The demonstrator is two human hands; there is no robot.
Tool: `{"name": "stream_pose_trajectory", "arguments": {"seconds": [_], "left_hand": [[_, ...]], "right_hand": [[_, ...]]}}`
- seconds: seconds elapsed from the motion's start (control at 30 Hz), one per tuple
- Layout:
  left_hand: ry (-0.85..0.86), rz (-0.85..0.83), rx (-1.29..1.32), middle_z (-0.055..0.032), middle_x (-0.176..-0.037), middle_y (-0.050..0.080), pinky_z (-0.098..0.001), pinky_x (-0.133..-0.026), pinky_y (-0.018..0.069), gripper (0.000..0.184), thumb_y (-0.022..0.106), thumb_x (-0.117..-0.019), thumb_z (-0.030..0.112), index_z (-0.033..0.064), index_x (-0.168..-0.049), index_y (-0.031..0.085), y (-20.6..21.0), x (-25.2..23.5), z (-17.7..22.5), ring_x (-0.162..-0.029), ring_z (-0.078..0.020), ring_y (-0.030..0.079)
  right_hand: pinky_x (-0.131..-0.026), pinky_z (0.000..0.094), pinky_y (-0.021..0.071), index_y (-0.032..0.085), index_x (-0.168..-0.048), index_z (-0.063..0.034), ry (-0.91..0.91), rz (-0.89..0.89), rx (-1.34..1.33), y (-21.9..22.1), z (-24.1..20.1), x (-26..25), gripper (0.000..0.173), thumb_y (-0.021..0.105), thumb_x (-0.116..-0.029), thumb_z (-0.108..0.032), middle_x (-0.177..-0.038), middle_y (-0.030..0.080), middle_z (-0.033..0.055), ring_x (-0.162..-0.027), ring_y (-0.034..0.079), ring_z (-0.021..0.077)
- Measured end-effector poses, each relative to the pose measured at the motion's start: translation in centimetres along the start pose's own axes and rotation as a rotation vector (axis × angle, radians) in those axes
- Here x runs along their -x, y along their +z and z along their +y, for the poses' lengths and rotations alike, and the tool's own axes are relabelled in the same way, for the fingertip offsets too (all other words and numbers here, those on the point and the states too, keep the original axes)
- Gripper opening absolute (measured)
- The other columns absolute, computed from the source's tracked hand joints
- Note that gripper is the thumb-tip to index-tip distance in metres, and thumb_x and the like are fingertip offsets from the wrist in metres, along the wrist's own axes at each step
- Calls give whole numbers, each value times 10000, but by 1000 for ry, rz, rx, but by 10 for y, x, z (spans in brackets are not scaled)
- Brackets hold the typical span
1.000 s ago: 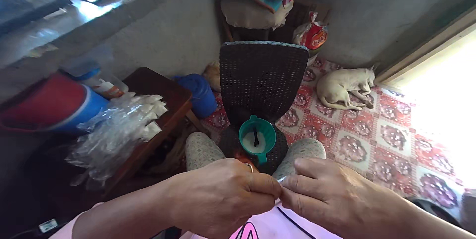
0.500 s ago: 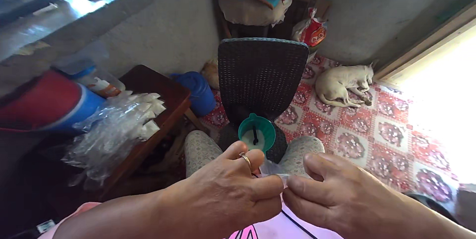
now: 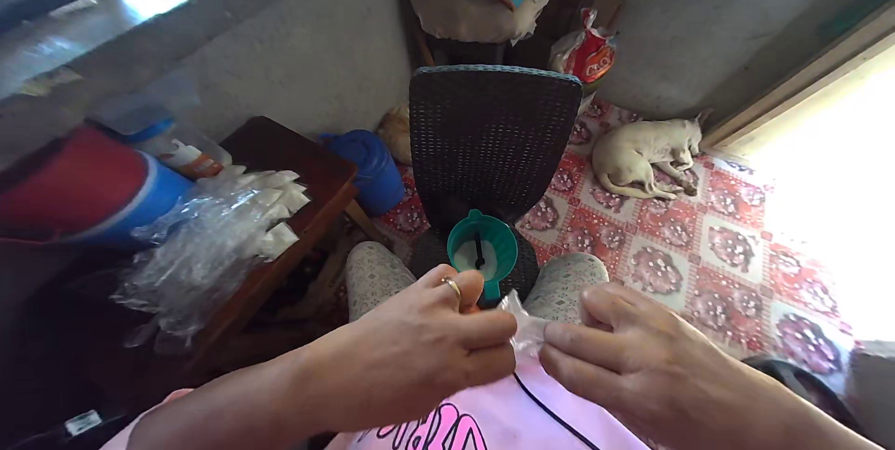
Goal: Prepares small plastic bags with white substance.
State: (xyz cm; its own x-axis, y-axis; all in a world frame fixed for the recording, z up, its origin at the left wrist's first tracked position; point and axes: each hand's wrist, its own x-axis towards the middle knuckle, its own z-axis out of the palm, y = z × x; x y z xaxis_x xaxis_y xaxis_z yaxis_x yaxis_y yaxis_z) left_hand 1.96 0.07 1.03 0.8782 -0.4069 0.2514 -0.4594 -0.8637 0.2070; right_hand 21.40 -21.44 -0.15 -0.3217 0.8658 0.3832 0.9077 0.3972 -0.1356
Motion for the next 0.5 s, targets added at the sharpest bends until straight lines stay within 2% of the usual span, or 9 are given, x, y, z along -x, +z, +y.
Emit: {"name": "stream_pose_trajectory", "arguments": {"seconds": [0.07,0.13,0.17,0.2,0.27,0.37,0.4,0.43,0.5], "left_hand": [[-42,83,135,-71,-1054,630,-314,-720,493,171,496,-1048,107,101,-1032,666,14,-4,-10,-895,-208,567],[-124,215,258,-92,-1006,614,-289,-777,527,198,500,-1056,121,65,-1122,678,20,-3,-18,-919,-187,596],[-179,277,273,-85,-977,596,-268,-776,529,221,500,-1056,131,72,-1174,677,21,-1,-22,-896,-158,595],[-230,332,281,-75,-960,594,-246,-769,531,244,498,-1057,138,79,-1207,681,22,3,-27,-871,-126,596],[-314,404,323,-43,-956,589,-205,-755,540,256,492,-1061,131,77,-1199,700,25,10,-38,-841,-64,593],[-398,439,438,-21,-967,592,-185,-746,559,244,512,-1068,150,49,-1148,719,30,15,-47,-832,-35,605],[-418,438,469,-17,-970,590,-186,-737,564,239,519,-1069,162,44,-1132,717,33,16,-49,-828,-36,610],[-437,444,484,-16,-973,598,-191,-730,576,239,524,-1070,171,38,-1115,717,34,16,-50,-824,-41,620],[-482,465,456,-14,-986,611,-203,-723,588,254,519,-1075,185,36,-1088,725,37,17,-52,-827,-50,633]], "right_hand": [[-758,320,452,692,-1091,-179,77,139,-209,15,3,-7,179,519,-1050,-155,-1070,690,6,-909,569,175],[-954,324,523,706,-1200,-170,179,324,-605,25,9,-14,195,588,-1047,-201,-1186,669,35,-1119,610,170],[-995,349,560,684,-1254,-198,238,424,-773,32,14,-16,231,610,-1042,-254,-1276,641,40,-1179,627,182],[-975,386,587,661,-1294,-226,290,518,-900,42,21,-17,276,631,-1027,-286,-1342,615,51,-1173,646,215],[-1004,434,558,606,-1364,-226,379,568,-1055,70,35,-18,409,672,-983,-360,-1429,569,63,-1238,610,264],[-1047,417,519,514,-1459,-95,509,441,-1198,114,37,-26,698,757,-903,-441,-1461,560,91,-1309,564,239],[-1051,394,518,522,-1449,-69,551,407,-1177,126,34,-30,696,783,-890,-392,-1434,577,81,-1301,565,206],[-1046,378,524,577,-1396,-52,574,407,-1120,137,33,-31,613,794,-892,-327,-1371,617,75,-1264,585,184],[-967,353,548,725,-1135,-53,585,496,-975,157,35,-31,270,765,-923,-215,-1123,709,50,-1099,645,155]]}}
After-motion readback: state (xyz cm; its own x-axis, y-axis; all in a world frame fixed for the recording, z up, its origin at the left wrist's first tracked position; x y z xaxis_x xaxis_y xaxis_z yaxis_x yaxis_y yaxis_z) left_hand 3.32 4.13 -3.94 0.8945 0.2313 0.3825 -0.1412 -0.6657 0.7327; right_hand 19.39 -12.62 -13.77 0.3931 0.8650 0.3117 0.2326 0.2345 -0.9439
